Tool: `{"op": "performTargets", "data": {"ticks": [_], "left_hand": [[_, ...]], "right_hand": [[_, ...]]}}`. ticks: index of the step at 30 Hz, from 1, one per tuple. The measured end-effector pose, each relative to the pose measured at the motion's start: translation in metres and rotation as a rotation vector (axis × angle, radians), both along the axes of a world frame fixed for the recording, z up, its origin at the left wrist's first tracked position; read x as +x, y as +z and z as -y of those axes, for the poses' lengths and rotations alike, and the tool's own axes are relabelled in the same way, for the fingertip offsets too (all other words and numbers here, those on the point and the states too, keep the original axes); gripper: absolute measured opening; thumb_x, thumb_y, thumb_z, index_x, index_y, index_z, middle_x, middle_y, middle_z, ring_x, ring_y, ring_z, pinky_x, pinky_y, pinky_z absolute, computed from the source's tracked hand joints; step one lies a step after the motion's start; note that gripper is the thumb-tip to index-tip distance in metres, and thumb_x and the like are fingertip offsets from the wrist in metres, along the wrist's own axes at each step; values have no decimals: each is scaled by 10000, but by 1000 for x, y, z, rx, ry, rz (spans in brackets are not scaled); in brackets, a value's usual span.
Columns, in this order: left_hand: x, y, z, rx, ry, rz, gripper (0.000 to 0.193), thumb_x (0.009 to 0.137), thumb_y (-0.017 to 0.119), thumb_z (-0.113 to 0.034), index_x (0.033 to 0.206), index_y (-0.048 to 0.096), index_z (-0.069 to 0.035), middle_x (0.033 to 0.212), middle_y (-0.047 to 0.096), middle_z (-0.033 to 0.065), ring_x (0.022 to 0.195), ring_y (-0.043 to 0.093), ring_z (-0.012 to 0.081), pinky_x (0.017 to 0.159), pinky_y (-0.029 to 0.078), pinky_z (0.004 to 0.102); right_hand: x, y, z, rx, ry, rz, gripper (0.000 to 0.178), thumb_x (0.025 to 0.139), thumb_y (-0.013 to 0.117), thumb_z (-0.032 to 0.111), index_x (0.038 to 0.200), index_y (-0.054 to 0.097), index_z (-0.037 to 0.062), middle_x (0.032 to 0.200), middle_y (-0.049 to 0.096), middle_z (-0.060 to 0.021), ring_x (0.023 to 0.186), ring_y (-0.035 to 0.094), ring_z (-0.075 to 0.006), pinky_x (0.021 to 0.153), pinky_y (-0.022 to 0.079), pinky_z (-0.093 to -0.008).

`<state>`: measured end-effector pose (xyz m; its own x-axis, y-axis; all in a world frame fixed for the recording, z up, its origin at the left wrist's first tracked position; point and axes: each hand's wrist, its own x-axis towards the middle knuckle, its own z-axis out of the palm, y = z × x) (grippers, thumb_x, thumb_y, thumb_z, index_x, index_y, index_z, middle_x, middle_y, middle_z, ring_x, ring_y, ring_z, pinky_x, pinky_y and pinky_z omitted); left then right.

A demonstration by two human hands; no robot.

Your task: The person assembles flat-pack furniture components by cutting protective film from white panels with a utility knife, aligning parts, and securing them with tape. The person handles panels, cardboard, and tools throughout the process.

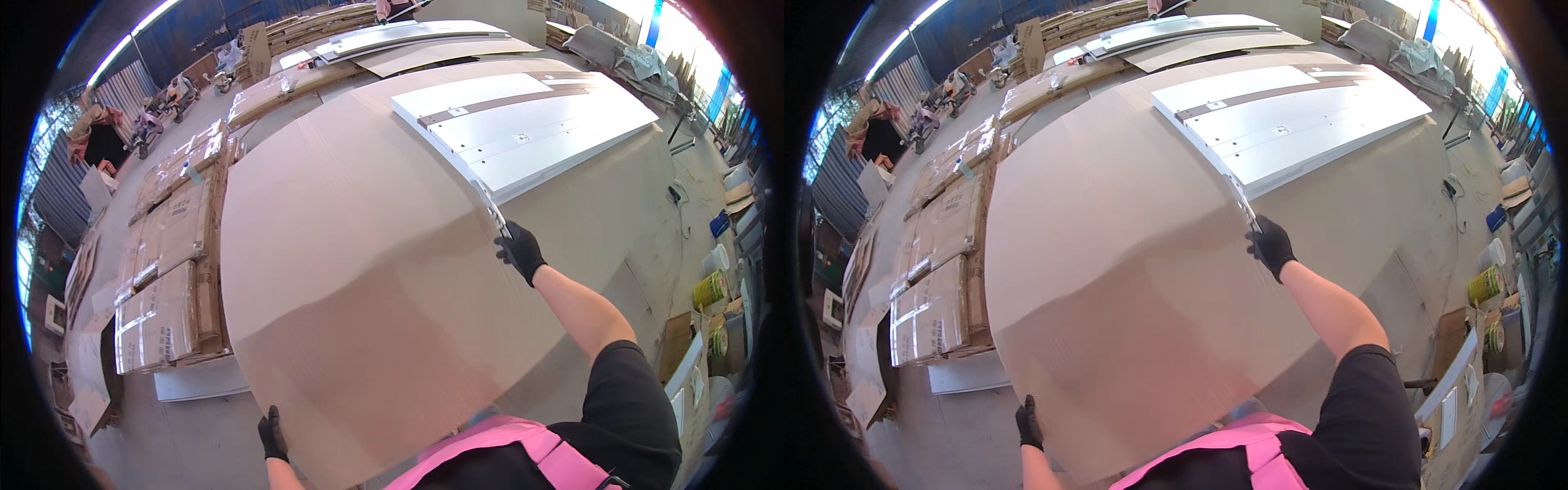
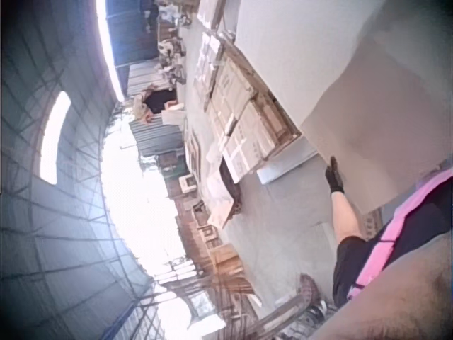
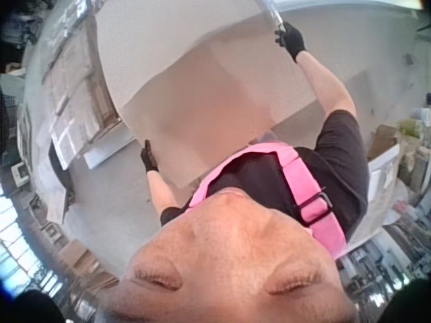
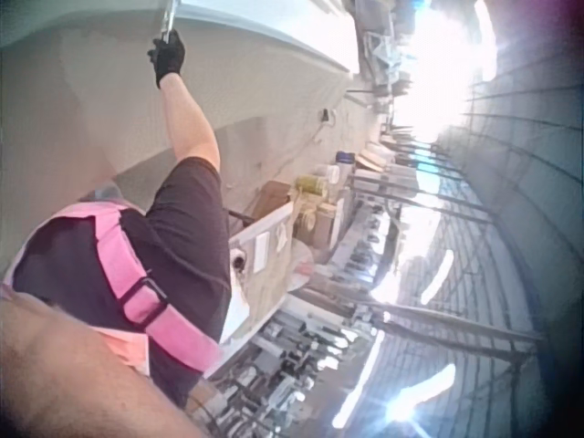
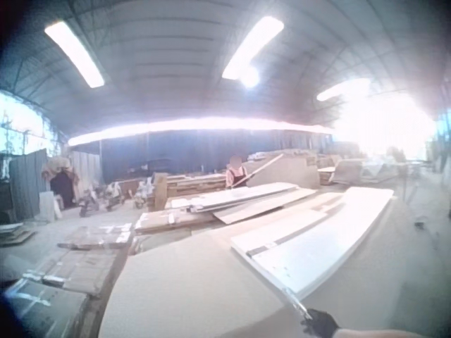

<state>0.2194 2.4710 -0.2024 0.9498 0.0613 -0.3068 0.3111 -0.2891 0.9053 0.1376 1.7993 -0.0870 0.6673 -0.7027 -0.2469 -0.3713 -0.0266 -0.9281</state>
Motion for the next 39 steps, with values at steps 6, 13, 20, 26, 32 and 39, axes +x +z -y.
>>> {"op": "performTargets", "data": {"ticks": [6,13,20,26,32,39], "left_hand": [[-6,217,25,34,-97,291,408,942,583,-282,1187,582,44,1050,659,113,920,629,198,755,521,335],[-24,392,123,104,-297,548,445,943,575,-286,1233,562,51,1156,632,113,1008,593,182,890,457,315],[-51,473,170,254,-203,635,446,971,527,-312,1266,533,23,1111,614,112,1020,577,193,904,457,326],[-65,491,181,370,-185,685,432,990,477,-328,1244,551,14,1118,623,132,1007,597,191,877,475,327],[-62,489,178,447,-225,730,430,994,475,-322,1236,553,24,1139,612,143,1035,584,200,893,466,333],[-42,466,142,310,-306,695,415,999,485,-291,1238,553,42,1206,587,126,1085,551,197,949,428,327]], "right_hand": [[48,1,19,-117,97,-34,279,927,522,138,1204,549,121,797,610,-71,543,563,-166,469,439,-309],[79,-39,60,-290,176,-164,255,824,503,27,1060,571,96,923,669,-180,807,659,-323,671,498,-428],[72,-28,61,-415,212,-106,304,839,513,74,1122,599,145,1073,657,-169,996,632,-359,824,497,-438],[78,5,49,-592,316,-240,318,903,452,134,1188,590,160,1157,643,-149,1077,610,-344,897,491,-441],[83,8,41,-626,301,-293,322,922,435,160,1200,595,139,1186,638,-141,1092,613,-337,923,496,-440],[33,51,35,-593,357,-459,278,850,529,82,1094,661,103,1135,659,-149,1031,648,-319,868,528,-429]]}}
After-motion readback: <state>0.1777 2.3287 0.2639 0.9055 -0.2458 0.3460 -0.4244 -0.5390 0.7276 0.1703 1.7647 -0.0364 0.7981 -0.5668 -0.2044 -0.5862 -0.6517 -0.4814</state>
